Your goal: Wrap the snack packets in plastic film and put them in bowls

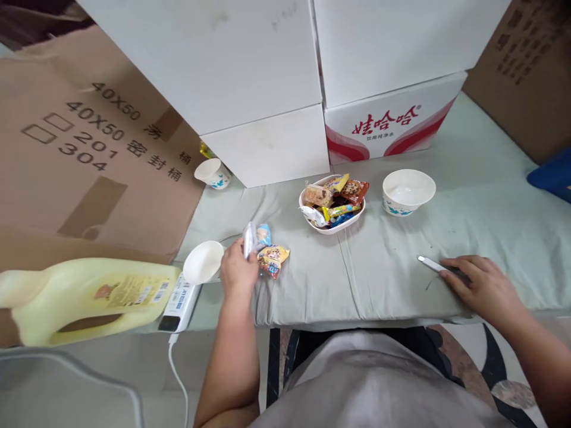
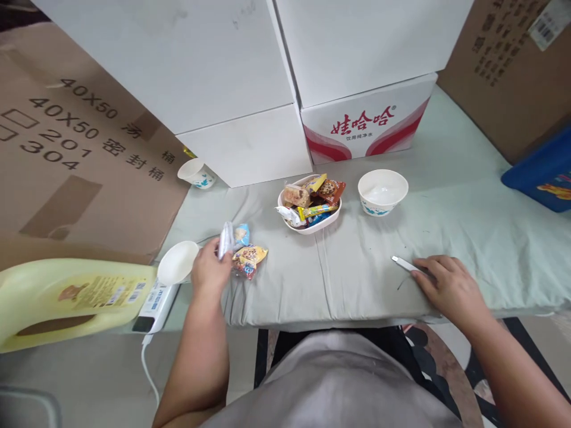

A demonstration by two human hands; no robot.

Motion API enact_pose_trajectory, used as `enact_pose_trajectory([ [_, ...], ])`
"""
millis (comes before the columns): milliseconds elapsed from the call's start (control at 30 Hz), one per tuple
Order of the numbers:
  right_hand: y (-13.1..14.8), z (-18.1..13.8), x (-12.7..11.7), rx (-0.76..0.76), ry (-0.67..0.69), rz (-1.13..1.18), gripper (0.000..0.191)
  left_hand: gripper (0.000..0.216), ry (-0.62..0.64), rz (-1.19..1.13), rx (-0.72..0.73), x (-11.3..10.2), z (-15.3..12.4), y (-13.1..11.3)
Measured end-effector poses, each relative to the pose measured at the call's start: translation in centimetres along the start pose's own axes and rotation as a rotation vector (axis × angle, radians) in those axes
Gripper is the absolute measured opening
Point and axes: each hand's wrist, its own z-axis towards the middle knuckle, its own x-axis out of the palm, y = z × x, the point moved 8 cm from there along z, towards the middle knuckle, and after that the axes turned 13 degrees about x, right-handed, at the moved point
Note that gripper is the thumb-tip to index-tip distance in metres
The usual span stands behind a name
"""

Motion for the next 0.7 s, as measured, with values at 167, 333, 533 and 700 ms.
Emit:
enact_pose_trajectory([
  [167, 2.6, 0.0, 0.6, -0.028, 0.04, -0.055, 0.035, 0.037, -0.325, -0.313, -0.024, -3.3, -1.0, -2.2],
  [333, 3.9, 0.2, 0.9, -0.049, 0.01, -0.044, 0.032, 0.034, 0.181, -0.946, 0.334, 1.6, -3.4, -11.5],
  [533, 6.8, -0.2, 0.4, -0.025, -0.007, 0.131, 0.026, 0.016, 0.331, -0.848, 0.717, 7.4, -6.3, -18.7],
  [700, 13.0, -0.8, 0.1, -0.221, 0.066, 0.209, 0.024, 0.016, -0.01, -0.698, 0.841, 7.5, -6.1, -18.6],
])
